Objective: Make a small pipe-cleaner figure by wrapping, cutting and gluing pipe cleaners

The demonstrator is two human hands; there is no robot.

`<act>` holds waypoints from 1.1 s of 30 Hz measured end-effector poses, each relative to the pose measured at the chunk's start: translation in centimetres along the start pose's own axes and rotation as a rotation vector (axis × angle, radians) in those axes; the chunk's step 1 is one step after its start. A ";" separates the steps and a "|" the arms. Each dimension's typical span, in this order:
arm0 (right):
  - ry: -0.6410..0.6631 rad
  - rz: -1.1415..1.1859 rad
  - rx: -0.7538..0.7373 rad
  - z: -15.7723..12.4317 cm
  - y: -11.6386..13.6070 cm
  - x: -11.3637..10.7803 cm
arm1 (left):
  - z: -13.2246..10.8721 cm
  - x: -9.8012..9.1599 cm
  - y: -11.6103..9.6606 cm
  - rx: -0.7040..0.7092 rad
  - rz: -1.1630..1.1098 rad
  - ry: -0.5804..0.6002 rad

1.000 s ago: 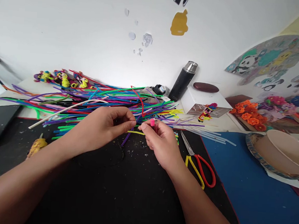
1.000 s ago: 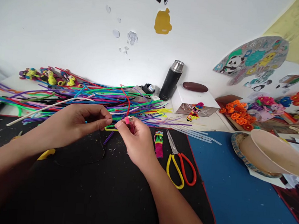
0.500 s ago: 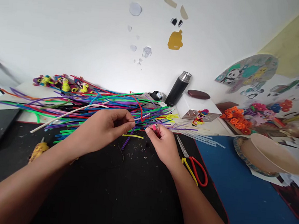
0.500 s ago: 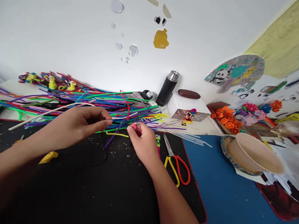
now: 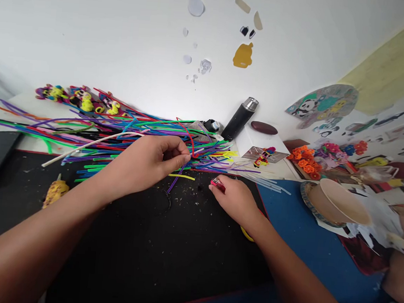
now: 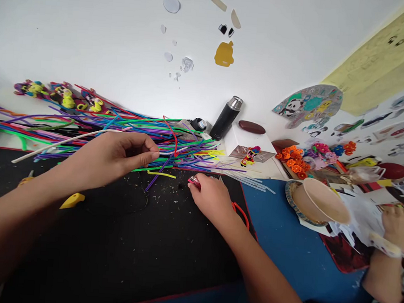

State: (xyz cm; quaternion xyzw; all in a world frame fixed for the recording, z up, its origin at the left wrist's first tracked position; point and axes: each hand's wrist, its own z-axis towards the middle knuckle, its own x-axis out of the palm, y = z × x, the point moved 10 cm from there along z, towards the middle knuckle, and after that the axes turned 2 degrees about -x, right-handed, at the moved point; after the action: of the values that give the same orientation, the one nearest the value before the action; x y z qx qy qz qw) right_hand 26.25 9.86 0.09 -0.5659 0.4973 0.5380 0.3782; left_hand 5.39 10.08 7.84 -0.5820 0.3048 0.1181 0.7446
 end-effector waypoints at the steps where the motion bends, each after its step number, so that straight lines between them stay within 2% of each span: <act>1: 0.015 -0.036 -0.004 0.0 0.1 0.1 | 0.0 0.0 -0.1 0.007 -0.008 0.000; 6: 0.065 -0.122 -0.023 -0.1 0.9 0.9 | -0.1 -0.2 -0.6 0.043 -0.022 -0.009; 18: 0.095 -0.124 -0.034 0.7 1.8 2.3 | -0.3 -0.4 -1.2 0.059 -0.026 -0.014; 33: 0.105 -0.129 -0.047 1.0 2.4 2.4 | -0.3 0.5 -1.3 0.097 0.000 0.022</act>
State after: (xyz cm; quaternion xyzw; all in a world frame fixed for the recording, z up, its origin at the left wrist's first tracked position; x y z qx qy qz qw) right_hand 23.51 9.93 -2.17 -0.6329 0.4663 0.4935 0.3722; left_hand 6.36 9.28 8.59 -0.5465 0.3182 0.0969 0.7686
